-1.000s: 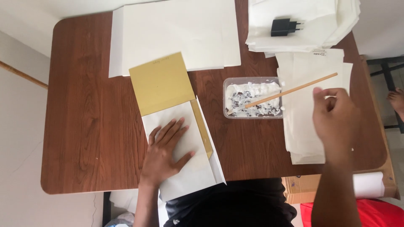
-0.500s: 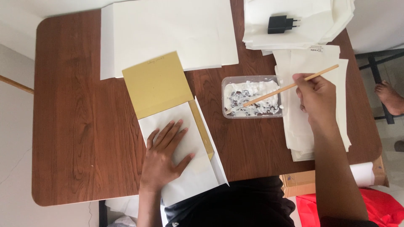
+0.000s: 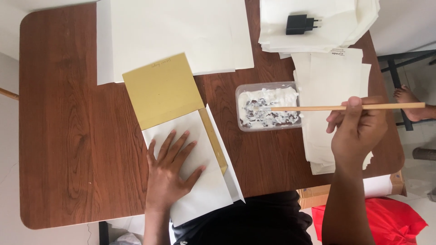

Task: Folding white paper around a cardboard template and applying glue with a stick to assemble a paper bag.

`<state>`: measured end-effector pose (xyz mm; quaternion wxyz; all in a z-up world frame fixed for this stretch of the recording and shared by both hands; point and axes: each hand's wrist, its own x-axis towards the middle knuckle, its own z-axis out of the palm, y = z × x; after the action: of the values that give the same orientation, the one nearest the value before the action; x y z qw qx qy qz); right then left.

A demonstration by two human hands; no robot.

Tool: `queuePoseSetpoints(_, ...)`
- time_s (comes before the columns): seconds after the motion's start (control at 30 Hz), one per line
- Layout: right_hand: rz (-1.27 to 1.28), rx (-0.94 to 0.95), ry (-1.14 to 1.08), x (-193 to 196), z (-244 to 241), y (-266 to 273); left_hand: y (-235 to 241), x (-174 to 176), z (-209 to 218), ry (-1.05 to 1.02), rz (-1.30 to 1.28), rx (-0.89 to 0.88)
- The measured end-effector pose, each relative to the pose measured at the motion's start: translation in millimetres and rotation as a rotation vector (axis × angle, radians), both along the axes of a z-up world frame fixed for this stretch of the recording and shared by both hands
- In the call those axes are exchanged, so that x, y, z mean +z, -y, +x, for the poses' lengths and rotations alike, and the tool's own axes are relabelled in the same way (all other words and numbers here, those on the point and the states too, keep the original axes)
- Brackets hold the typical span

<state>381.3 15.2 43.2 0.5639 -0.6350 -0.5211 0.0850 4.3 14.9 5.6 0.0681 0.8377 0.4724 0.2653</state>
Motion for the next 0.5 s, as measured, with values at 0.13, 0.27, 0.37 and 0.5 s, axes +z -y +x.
queuePoseSetpoints(0.13, 0.032, -0.075, -0.097, -5.6, 2.8, -0.6, -0.1, -0.1, -0.2, -0.004, -0.008, 0.003)
queuePoseSetpoints(0.27, 0.037, -0.089, -0.073, -8.4, 4.2, -1.2, -0.8, 1.1, 0.2, 0.002, -0.006, -0.004)
queuePoseSetpoints(0.37, 0.025, -0.102, -0.131, -3.1, -5.6, -1.7, 0.0, -0.1, -0.1, -0.008, -0.006, -0.002)
queuePoseSetpoints(0.5, -0.064, -0.138, -0.264, 7.4, -14.1, -9.8, 0.2, -0.6, -0.1, 0.003, -0.005, 0.0)
